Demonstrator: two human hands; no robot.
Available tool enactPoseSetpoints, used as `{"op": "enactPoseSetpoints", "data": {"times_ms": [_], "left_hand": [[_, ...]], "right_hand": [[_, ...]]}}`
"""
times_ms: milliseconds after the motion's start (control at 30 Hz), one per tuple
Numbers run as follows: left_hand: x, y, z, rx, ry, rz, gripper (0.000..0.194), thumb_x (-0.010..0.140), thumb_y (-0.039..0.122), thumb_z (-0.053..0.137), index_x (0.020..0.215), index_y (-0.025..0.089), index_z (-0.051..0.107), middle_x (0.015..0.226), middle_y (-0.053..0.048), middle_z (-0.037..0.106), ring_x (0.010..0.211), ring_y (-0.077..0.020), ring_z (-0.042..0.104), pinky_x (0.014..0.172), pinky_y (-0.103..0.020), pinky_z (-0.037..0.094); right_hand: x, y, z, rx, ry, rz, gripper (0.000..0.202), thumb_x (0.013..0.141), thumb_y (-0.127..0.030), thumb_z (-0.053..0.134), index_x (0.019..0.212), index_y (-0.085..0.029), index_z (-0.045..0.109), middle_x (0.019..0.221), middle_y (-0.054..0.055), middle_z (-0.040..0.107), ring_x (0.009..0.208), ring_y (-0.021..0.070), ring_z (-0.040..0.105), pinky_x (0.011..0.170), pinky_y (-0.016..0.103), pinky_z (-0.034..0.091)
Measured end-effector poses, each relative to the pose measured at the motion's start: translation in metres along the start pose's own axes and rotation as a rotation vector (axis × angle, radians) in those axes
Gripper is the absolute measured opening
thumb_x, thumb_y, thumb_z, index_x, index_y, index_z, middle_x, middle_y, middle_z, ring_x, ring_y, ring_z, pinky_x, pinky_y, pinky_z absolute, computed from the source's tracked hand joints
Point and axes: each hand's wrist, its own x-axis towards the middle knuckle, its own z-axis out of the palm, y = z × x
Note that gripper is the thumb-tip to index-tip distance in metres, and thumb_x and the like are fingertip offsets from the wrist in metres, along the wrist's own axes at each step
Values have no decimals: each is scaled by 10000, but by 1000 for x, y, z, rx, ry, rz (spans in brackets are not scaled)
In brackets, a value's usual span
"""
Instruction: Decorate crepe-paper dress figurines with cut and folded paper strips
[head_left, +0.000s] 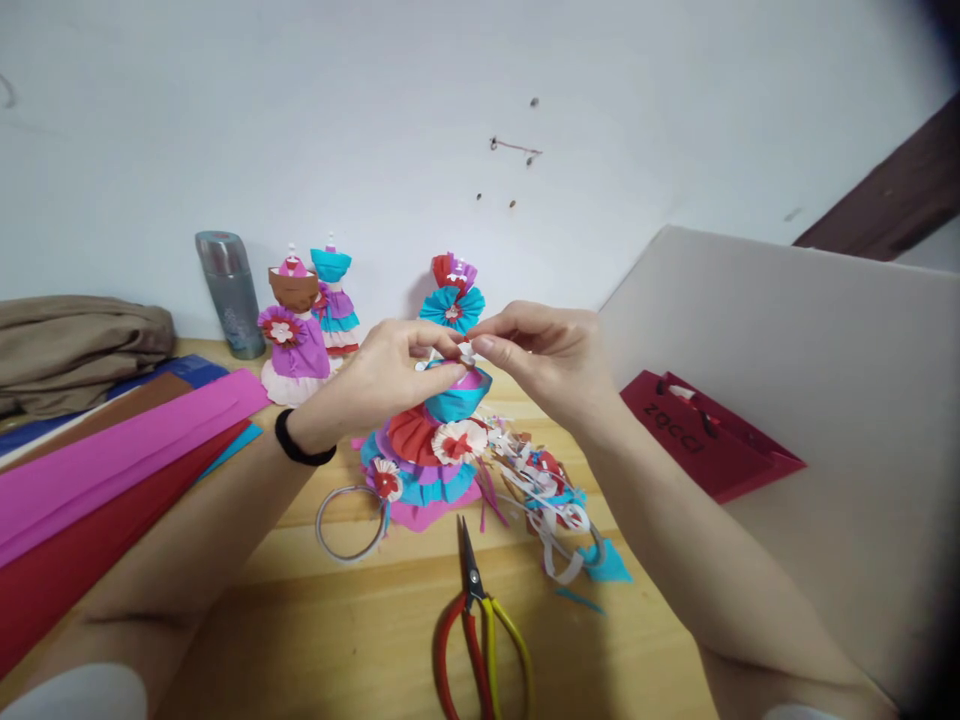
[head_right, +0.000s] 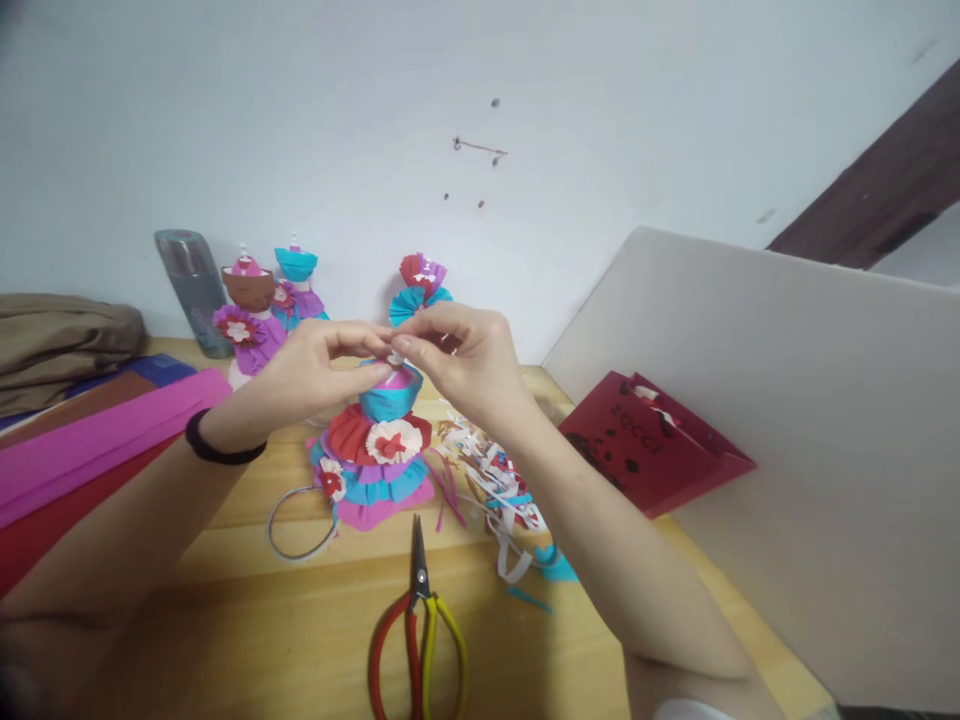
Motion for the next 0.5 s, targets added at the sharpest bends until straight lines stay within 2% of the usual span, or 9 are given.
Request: {"op": "enactPoseSetpoints", "data": {"times_ms": [200,500], "left_hand": [[7,11,-11,104,-101,-14,132,764,238,651,822,173,750,947,-48,774,955,-222,690,909,-345,523],[8,8,-16,51,-162,-28,173,813,312,653,841,180,762,885,-43,764,816,-200,681,767,-313,528]], "right_hand": [[2,0,2,-10,7,-17,88,833,-206,708,748,-223,716,705,7,698,641,141,612,556,287,454],[2,-1,1,-2,-16,4,62,824,-200,701,767,-209,725,724,7,708,654,133,613,577,284,461]]}}
